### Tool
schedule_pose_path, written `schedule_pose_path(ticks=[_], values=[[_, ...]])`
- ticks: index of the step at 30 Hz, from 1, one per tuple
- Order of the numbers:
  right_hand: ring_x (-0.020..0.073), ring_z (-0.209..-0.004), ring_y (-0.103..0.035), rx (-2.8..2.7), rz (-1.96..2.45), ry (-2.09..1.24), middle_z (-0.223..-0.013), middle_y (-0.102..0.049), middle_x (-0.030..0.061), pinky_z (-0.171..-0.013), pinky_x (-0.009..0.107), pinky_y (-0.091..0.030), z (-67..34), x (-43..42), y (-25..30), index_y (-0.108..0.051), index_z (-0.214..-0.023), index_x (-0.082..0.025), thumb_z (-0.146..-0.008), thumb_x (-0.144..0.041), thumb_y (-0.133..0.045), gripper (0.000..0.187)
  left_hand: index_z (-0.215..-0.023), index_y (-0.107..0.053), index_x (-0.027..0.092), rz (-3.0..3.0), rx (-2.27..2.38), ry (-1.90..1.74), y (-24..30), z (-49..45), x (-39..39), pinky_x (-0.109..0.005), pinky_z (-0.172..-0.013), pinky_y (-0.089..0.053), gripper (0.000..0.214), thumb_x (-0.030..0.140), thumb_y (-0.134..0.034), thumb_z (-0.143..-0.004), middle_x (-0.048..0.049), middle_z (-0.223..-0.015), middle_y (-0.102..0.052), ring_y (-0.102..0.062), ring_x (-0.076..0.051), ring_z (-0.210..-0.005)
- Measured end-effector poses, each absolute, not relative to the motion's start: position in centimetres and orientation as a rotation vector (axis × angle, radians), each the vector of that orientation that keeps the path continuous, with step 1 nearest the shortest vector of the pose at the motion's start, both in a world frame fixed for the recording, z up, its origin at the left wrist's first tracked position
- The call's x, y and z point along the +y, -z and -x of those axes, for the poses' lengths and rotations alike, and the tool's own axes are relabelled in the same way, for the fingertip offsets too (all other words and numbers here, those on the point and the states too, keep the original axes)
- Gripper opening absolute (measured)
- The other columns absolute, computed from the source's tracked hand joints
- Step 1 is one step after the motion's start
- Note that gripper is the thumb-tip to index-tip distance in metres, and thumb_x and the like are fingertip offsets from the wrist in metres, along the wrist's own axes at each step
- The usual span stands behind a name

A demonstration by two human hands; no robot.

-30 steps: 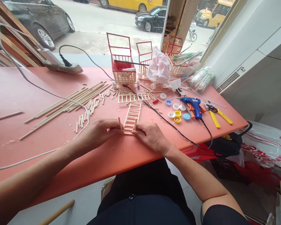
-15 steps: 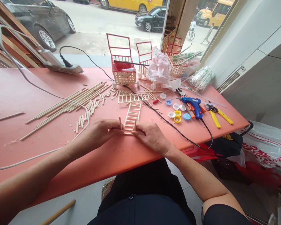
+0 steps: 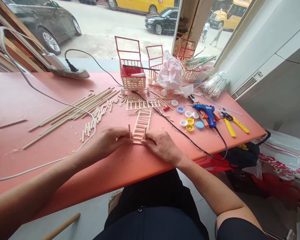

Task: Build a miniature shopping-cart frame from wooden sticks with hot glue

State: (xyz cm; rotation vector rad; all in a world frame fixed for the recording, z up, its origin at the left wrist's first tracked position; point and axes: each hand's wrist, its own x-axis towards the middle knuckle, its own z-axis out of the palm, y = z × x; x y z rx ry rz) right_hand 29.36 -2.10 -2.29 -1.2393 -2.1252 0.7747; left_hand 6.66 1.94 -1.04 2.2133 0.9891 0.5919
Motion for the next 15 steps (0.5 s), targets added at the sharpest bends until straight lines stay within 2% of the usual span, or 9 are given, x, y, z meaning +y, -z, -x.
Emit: schedule_pose_path(ticks=[6,15], values=[[0.0126,-0.064,-0.045,-2.120,1.215,-0.751,-0.070,-0.055,-0.0028,-0.068,0.026,-0.035,-29.29,-2.05,2.44,-0.058,-0.076,-0.019,-0.100,-0.028,-0.061,0.026,-0.067,-0.061,0.018,-2.204,1.004,-0.577,0.98,-6.73,1.87,-0.023,-0.059,-0.037,0.020,0.024,-0.055,-0.085,0.0008,-0.061,-0.064,-0.054,-0.014,-0.058],[0.0129,-0.068,-0.048,-2.120,1.220,-0.759,-0.073,-0.058,-0.0017,-0.069,0.026,-0.036,-29.28,-2.12,2.45,-0.061,-0.078,-0.018,-0.100,-0.026,-0.061,0.024,-0.067,-0.061,0.018,-2.207,0.972,-0.606,1.13,-6.68,1.84,-0.023,-0.059,-0.038,0.020,0.020,-0.054,-0.086,0.0008,-0.062,-0.065,-0.054,-0.014,-0.058]])
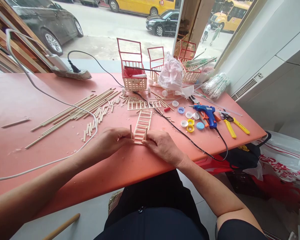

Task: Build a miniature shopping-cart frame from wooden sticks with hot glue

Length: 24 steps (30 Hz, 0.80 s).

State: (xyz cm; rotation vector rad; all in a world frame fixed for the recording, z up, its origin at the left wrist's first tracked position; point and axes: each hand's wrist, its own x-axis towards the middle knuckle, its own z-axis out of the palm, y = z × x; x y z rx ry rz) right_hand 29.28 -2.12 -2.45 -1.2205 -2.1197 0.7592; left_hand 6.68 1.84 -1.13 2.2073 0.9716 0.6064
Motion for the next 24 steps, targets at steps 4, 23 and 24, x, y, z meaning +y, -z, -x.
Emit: schedule_pose_path(ticks=[4,23,24], values=[[0.0128,-0.067,-0.047,-2.123,1.203,-0.735,-0.072,-0.058,-0.0021,-0.069,0.025,-0.035,-29.32,-2.13,2.52,-0.061,-0.078,-0.018,-0.101,-0.026,-0.061,0.024,-0.067,-0.060,0.017,-2.197,0.977,-0.612,1.28,-6.68,1.89,-0.022,-0.060,-0.037,0.020,0.020,-0.056,-0.086,0.0007,-0.062,-0.065,-0.055,-0.013,-0.059],[0.0130,-0.068,-0.049,-2.113,1.179,-0.756,-0.074,-0.059,-0.0013,-0.069,0.025,-0.037,-29.26,-2.14,2.47,-0.064,-0.082,-0.017,-0.101,-0.026,-0.061,0.022,-0.071,-0.063,0.016,-2.192,0.990,-0.594,1.40,-6.68,1.82,-0.022,-0.061,-0.038,0.019,0.020,-0.053,-0.086,-0.0002,-0.066,-0.068,-0.059,-0.014,-0.062],[0.0130,-0.068,-0.049,-2.114,1.178,-0.754,-0.075,-0.059,-0.0012,-0.069,0.025,-0.037,-29.26,-2.15,2.47,-0.064,-0.082,-0.017,-0.101,-0.026,-0.061,0.021,-0.071,-0.064,0.016,-2.194,0.988,-0.595,1.40,-6.69,1.83,-0.022,-0.061,-0.038,0.019,0.020,-0.053,-0.086,-0.0003,-0.066,-0.068,-0.059,-0.014,-0.062]])
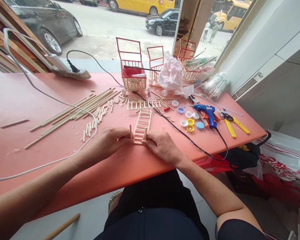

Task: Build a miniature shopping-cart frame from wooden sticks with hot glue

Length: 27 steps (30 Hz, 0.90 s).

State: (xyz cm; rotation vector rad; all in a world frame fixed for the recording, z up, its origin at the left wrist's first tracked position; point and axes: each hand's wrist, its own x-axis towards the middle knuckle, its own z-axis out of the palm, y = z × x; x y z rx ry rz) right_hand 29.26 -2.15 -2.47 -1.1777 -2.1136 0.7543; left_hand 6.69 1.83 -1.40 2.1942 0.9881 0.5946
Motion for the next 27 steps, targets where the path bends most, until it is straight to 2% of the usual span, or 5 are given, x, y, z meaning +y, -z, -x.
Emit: schedule_pose_path(ticks=[7,19,27], values=[[0.0131,-0.068,-0.049,-2.118,1.172,-0.737,-0.075,-0.060,-0.0011,-0.070,0.025,-0.037,-29.22,-2.16,2.53,-0.063,-0.081,-0.017,-0.102,-0.027,-0.060,0.023,-0.070,-0.064,0.016,-2.193,0.970,-0.613,1.36,-6.74,1.89,-0.022,-0.060,-0.038,0.018,0.020,-0.054,-0.085,0.0003,-0.065,-0.067,-0.058,-0.013,-0.061],[0.0139,-0.069,-0.050,-2.126,1.181,-0.747,-0.076,-0.061,-0.0002,-0.071,0.027,-0.038,-29.16,-2.20,2.49,-0.065,-0.083,-0.017,-0.103,-0.028,-0.058,0.024,-0.061,-0.056,0.018,-2.184,0.970,-0.643,0.79,-6.93,1.62,-0.021,-0.058,-0.037,0.024,0.021,-0.054,-0.084,0.0028,-0.055,-0.055,-0.048,-0.012,-0.054],[0.0158,-0.073,-0.054,-2.138,1.223,-0.766,-0.081,-0.065,0.0018,-0.074,0.028,-0.039,-29.18,-2.25,2.41,-0.068,-0.087,-0.017,-0.103,-0.028,-0.057,0.021,-0.064,-0.060,0.018,-2.180,1.000,-0.624,0.74,-6.74,1.53,-0.022,-0.058,-0.037,0.022,0.024,-0.052,-0.083,0.0009,-0.059,-0.064,-0.055,-0.013,-0.057]])
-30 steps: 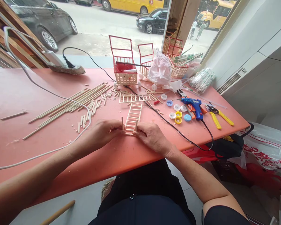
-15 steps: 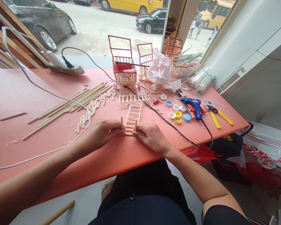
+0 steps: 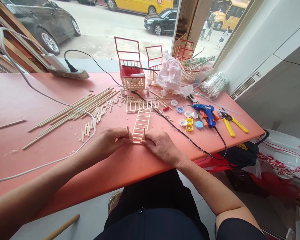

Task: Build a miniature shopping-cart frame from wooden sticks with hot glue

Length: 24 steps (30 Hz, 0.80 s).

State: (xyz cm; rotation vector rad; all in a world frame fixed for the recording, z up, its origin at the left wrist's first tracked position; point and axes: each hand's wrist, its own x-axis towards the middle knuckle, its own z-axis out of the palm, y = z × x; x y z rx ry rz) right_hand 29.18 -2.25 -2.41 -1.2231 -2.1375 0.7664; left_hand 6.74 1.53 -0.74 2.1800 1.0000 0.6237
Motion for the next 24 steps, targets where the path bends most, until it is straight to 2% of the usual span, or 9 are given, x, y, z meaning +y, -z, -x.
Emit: schedule_pose_path(ticks=[8,14,18,24], values=[[0.0172,-0.077,-0.055,-2.145,1.258,-0.782,-0.084,-0.066,0.0031,-0.075,0.029,-0.041,-29.14,-2.24,2.36,-0.068,-0.089,-0.018,-0.103,-0.028,-0.056,0.020,-0.069,-0.064,0.019,-2.176,1.001,-0.612,0.59,-6.77,1.43,-0.023,-0.060,-0.041,0.019,0.021,-0.052,-0.083,0.0005,-0.063,-0.068,-0.059,-0.015,-0.060],[0.0177,-0.081,-0.058,-2.133,1.247,-0.788,-0.090,-0.069,0.0049,-0.078,0.029,-0.042,-29.17,-2.16,2.32,-0.063,-0.082,-0.018,-0.103,-0.028,-0.057,0.023,-0.066,-0.060,0.018,-2.193,1.016,-0.593,1.17,-6.69,1.61,-0.023,-0.061,-0.040,0.023,0.024,-0.055,-0.087,0.0014,-0.060,-0.062,-0.054,-0.014,-0.058],[0.0163,-0.077,-0.056,-2.124,1.235,-0.751,-0.083,-0.066,0.0022,-0.076,0.028,-0.042,-29.18,-2.27,2.45,-0.064,-0.085,-0.018,-0.101,-0.026,-0.060,0.018,-0.064,-0.056,0.018,-2.210,1.008,-0.592,1.26,-6.59,1.72,-0.023,-0.060,-0.037,0.024,0.025,-0.059,-0.086,0.0021,-0.060,-0.059,-0.051,-0.013,-0.058],[0.0171,-0.077,-0.053,-2.182,1.189,-0.640,-0.082,-0.062,0.0027,-0.077,0.030,-0.041,-29.49,-2.47,2.34,-0.059,-0.082,-0.020,-0.103,-0.031,-0.057,0.024,-0.074,-0.066,0.017,-2.211,0.960,-0.510,0.72,-6.31,1.34,-0.024,-0.064,-0.039,0.016,0.022,-0.059,-0.087,0.0011,-0.068,-0.065,-0.056,-0.013,-0.063]])
